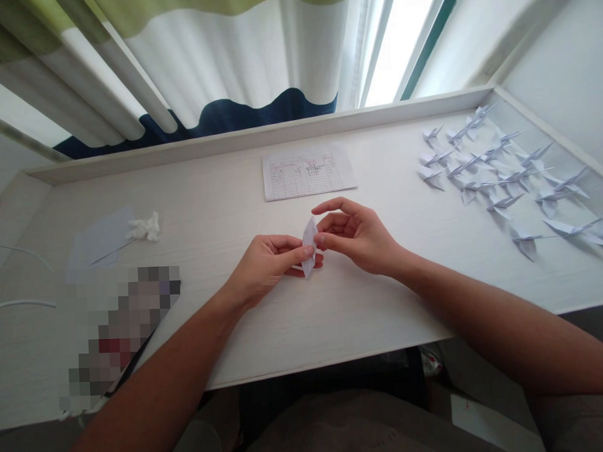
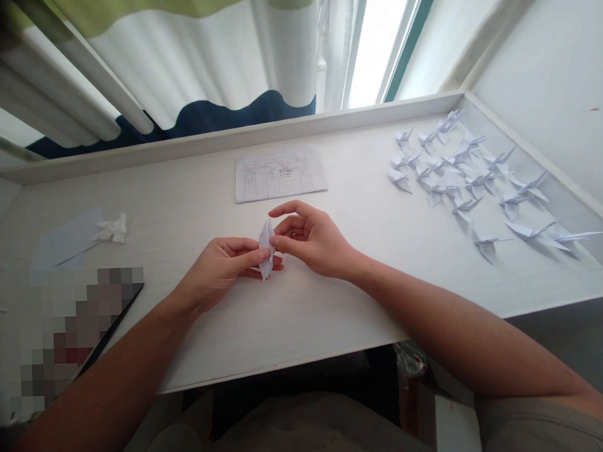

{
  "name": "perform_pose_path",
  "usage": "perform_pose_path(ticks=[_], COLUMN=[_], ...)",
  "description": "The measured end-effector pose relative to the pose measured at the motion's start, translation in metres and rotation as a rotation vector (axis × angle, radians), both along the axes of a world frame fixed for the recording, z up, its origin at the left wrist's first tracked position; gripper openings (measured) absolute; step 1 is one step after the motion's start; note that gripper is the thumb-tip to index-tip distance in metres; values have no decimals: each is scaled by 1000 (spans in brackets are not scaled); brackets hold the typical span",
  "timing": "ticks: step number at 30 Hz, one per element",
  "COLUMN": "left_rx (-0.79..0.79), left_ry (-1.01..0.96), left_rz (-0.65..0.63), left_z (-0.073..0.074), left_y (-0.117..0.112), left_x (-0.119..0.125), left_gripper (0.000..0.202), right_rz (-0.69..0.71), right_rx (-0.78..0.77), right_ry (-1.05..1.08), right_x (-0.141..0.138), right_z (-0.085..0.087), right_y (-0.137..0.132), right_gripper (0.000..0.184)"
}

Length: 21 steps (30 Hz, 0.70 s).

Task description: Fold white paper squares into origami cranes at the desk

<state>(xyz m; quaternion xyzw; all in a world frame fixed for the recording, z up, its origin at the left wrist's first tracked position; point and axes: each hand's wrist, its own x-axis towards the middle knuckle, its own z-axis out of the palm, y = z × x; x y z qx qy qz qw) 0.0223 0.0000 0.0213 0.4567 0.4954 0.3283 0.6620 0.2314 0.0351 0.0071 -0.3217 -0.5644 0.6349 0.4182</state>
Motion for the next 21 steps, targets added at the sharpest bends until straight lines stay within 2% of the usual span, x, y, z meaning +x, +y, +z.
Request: perform_pose_path(ticks=[5, 9, 21], left_rx=[46, 51, 32], left_ry=[69, 90, 91], left_rz=[49, 35, 23], left_z=[1, 0, -4], left_y=[-2, -2, 0], left_x=[3, 2, 1], left_gripper=[30, 32, 28], right_rz=[105, 102, 143], right_rx=[-41, -25, -69], right_ry=[-105, -175, -160], right_x=[-1, 0, 0], right_z=[-2, -1, 4], right_y=[-1, -2, -1], right_gripper=[33, 32, 29])
